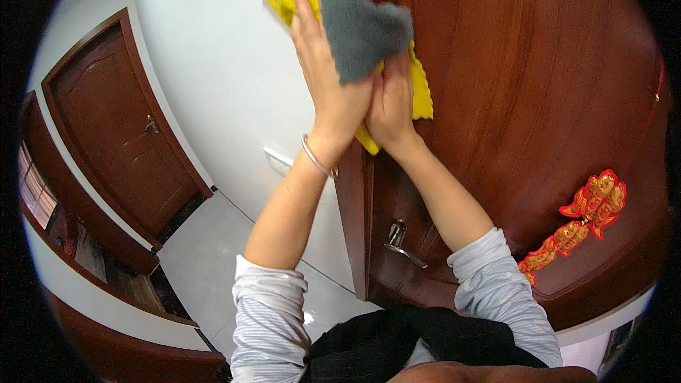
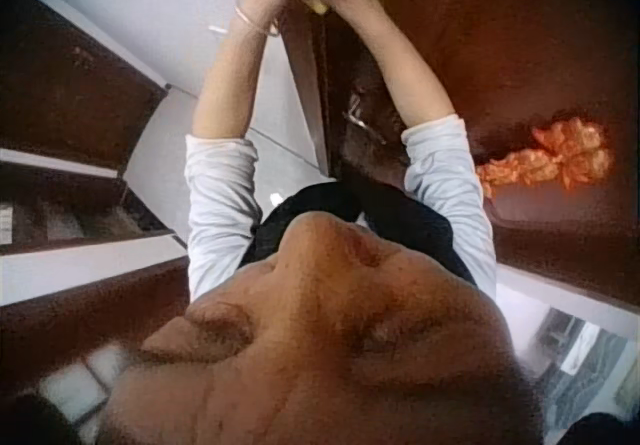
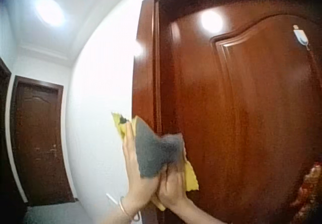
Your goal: The person picks up a yellow cloth from a table and wipes a white wall, then proceeds to wipe a wooden door with the same cloth. The person moves around the room to reach different areas of the door.
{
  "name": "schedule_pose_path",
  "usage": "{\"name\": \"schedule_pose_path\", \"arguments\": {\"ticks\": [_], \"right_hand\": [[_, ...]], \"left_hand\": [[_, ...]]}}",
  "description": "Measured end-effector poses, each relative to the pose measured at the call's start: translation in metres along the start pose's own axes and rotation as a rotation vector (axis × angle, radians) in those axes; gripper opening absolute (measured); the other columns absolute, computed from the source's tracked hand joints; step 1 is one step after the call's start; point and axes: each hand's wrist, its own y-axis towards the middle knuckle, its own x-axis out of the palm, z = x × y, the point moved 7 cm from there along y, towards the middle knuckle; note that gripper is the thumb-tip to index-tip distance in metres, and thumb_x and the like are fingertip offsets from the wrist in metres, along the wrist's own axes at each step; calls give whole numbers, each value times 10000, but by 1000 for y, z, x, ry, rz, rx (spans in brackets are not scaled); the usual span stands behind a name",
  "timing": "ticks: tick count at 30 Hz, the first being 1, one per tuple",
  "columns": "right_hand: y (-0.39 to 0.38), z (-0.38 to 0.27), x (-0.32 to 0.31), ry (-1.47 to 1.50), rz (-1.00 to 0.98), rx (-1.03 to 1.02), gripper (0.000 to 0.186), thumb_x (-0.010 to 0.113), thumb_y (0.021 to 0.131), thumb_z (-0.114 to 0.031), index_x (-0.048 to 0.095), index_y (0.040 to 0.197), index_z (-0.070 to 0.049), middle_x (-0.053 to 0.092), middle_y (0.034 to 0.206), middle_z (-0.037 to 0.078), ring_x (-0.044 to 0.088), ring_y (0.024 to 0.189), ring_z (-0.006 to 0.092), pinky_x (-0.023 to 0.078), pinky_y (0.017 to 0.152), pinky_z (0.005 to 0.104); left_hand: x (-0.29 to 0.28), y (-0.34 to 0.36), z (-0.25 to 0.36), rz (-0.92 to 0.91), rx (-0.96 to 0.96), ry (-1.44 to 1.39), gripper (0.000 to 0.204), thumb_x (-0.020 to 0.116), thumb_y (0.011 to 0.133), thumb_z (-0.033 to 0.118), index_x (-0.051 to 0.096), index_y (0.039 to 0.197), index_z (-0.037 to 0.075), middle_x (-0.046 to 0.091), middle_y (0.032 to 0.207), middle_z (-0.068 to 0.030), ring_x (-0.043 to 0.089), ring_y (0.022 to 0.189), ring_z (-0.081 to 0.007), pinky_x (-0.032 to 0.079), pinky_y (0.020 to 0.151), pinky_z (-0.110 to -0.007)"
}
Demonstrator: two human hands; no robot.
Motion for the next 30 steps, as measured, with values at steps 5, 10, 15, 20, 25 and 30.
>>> {"name": "schedule_pose_path", "arguments": {"ticks": [5,10,15,20,25,30], "right_hand": [[-88,23,8,-12,-134,144,664,390,1028,-376,267,1498,77,185,1580,326,142,1475,499,91,1214,548],[-203,25,30,-19,-313,284,769,510,978,-417,233,1525,48,138,1597,319,124,1480,497,92,1216,550],[-310,3,27,-153,-470,432,632,551,930,-361,458,1422,25,316,1529,305,255,1420,503,132,1198,570],[-288,-15,22,-224,-447,287,626,595,919,-311,462,1422,38,313,1536,292,233,1450,462,76,1208,555],[-119,-23,17,-253,-180,165,758,697,848,-210,331,1436,98,365,1453,306,343,1369,485,192,1192,539],[43,-65,24,-518,-27,-237,590,670,808,-166,524,1340,42,295,1503,364,222,1443,517,190,1202,561]], "left_hand": [[2,-70,4,-70,-25,-2,773,721,835,95,333,1486,-59,134,1634,-220,248,1428,-425,192,1200,-482],[-12,-167,-7,-128,-254,-58,883,757,841,189,253,1516,-75,141,1636,-214,272,1415,-426,226,1177,-479],[-2,-312,-30,-348,-292,-8,846,728,850,264,297,1535,20,150,1594,-317,269,1377,-552,270,1116,-606],[-13,-313,-37,-406,-288,-183,741,656,892,207,328,1520,-11,188,1585,-309,260,1401,-541,263,1137,-583],[-12,-121,-46,-230,-66,-361,614,634,917,224,456,1450,-24,225,1612,-252,234,1483,-427,200,1205,-481],[-16,32,-71,-23,224,-346,631,602,921,302,458,1460,6,323,1586,-203,285,1449,-463,171,1196,-564]]}}
